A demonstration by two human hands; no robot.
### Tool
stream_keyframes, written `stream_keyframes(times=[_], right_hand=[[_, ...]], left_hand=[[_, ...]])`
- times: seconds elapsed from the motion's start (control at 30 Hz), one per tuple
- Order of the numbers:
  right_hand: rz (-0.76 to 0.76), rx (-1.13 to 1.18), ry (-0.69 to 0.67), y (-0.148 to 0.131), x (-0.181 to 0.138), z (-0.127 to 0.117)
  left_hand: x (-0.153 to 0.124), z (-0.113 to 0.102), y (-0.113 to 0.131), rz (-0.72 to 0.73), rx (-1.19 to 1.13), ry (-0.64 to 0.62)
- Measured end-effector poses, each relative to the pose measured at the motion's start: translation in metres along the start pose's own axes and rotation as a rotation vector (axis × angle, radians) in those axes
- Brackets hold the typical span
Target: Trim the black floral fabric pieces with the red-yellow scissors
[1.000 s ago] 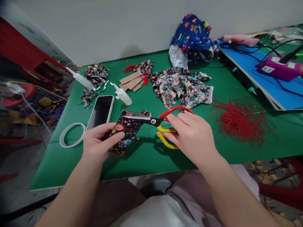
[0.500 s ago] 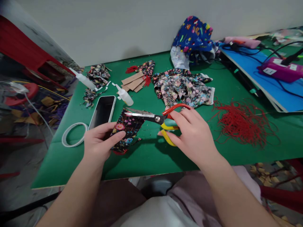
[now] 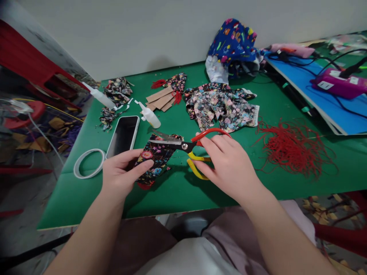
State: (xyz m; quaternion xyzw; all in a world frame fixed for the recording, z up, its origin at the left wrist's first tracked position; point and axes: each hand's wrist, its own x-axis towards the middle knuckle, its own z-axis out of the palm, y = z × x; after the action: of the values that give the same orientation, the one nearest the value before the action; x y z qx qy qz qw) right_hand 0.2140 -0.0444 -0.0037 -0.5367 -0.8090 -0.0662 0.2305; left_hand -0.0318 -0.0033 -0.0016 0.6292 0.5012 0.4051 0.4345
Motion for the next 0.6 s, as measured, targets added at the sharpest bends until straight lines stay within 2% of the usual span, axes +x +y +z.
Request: stream_keyframes(times=[0.6], right_hand=[[-0.044,-0.019,0.078,-0.0004,0.0002,0.0004]], left_hand=[[0.0002,0.0006,-0.0024,-0.061,-0.156,-0.011]])
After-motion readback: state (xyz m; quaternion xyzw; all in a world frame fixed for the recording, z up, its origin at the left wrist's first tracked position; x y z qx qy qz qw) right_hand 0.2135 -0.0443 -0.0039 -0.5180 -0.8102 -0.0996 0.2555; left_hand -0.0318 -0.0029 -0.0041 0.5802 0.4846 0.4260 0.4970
